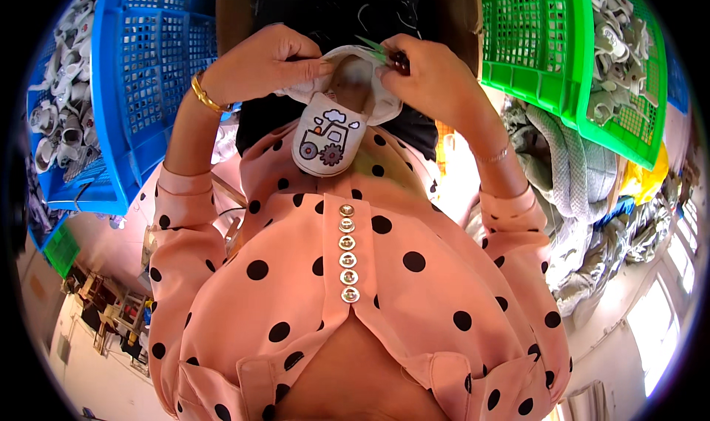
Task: The person uses a pair of scissors to trim loose threads and excess fabric from the edges of white slippers. They handle the slippers one at a time, picking them from a blue crate, performing the trimming, and placing the finished items into a green crate.
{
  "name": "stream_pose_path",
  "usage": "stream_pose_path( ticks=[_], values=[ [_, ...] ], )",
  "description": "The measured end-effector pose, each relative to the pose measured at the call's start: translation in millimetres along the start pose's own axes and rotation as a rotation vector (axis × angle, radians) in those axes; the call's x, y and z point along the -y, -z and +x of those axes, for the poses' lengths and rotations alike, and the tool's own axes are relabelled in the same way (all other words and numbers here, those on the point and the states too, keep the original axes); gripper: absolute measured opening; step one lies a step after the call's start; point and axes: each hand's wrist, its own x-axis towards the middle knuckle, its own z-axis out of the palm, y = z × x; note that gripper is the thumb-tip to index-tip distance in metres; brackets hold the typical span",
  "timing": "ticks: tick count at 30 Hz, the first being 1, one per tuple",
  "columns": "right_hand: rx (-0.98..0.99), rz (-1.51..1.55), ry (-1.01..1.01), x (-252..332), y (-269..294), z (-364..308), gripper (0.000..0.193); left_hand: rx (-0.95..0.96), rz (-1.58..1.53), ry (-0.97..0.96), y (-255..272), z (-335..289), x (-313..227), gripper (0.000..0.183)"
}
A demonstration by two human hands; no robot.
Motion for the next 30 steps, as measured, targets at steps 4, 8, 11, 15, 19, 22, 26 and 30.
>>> stream_pose_path(
  ticks=[4,8,11,15,19,22,26,30],
  values=[
    [0.013,0.109,0.070,-27.2,-17.8,1.9,0.034,0.107,-0.045,-0.097,-15.8,13.4,16.4,0.043],
    [0.057,-0.080,0.005,-35.6,-13.2,-2.3,0.025,-0.004,0.122,-0.059,-25.1,19.7,16.5,0.038],
    [0.017,-0.091,0.031,-35.0,-12.9,-5.3,0.024,-0.148,0.323,-0.073,-33.3,15.4,7.3,0.031],
    [0.033,0.035,-0.027,-41.2,-18.4,0.5,0.026,-0.192,0.305,-0.037,-39.1,8.1,3.3,0.027],
    [0.024,0.329,-0.125,-23.4,-16.1,-9.0,0.041,-0.334,0.130,0.030,-35.6,-5.5,-5.6,0.021],
    [0.017,0.434,-0.103,-12.7,-10.7,-10.1,0.056,-0.492,0.179,-0.021,-42.0,-12.3,-5.1,0.020],
    [-0.118,0.363,0.008,-16.3,-19.0,-5.7,0.053,-0.630,0.406,-0.236,-52.8,-15.6,-9.7,0.039],
    [-0.038,0.202,-0.003,-5.9,-17.0,-6.7,0.053,-0.389,0.475,-0.407,-65.6,-18.6,-14.3,0.041]
  ],
)
